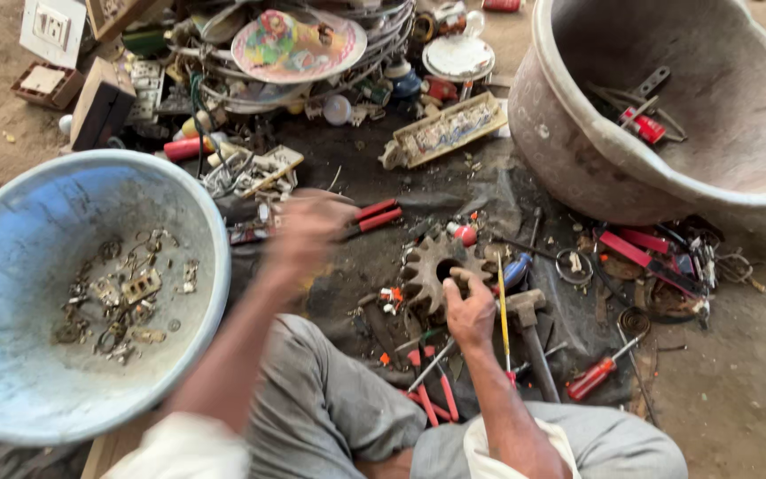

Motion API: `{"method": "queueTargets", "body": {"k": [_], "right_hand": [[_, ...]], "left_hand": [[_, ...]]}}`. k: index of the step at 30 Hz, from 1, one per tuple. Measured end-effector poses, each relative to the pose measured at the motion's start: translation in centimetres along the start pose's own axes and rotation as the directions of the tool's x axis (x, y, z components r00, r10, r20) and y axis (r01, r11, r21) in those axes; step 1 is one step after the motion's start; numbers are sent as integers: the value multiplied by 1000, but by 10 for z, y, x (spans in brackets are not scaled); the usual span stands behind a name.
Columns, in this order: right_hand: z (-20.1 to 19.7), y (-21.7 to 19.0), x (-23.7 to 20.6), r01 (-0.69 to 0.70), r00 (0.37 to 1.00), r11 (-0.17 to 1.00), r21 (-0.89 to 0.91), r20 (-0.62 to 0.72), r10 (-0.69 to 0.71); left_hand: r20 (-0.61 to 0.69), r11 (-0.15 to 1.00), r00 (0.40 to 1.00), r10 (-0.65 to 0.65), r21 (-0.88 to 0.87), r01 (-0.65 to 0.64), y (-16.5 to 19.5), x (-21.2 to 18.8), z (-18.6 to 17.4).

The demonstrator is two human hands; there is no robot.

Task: The person sits on the ground and uses a screwdriver to remove screws from a metal casing, then takes apart the internal components of a device including a large gear.

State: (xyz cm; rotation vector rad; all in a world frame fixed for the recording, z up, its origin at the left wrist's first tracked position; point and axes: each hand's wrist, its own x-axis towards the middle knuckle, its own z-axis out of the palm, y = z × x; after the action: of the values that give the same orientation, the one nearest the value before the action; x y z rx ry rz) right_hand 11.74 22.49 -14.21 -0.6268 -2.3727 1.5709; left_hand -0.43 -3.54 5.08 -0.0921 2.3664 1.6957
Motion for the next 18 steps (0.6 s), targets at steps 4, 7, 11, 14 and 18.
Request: {"method": "queueTargets", "body": {"k": [4, 7, 11, 14, 18], "right_hand": [[0, 0, -4, 199, 978, 973, -112, -34, -204], [2, -4, -7, 209, 977, 974, -88, -28, -212], [6, -14, -8, -33, 999, 994, -104, 25, 35], [6, -18, -7, 6, 999, 994, -112, 39, -2], [5, -15, -4, -28, 997, 992, -125, 66, 36]], "left_hand": [[236, 823, 971, 37, 545, -164, -88, 94, 134], [249, 662, 967, -55, 734, -152, -99, 116, 173], [216, 624, 976, -33, 767, -149, -84, 115, 168], [64, 826, 992, -105, 561, 52, -75, 107, 144], [98, 910, 973, -209, 384, 157, -108, 96, 93]]}}
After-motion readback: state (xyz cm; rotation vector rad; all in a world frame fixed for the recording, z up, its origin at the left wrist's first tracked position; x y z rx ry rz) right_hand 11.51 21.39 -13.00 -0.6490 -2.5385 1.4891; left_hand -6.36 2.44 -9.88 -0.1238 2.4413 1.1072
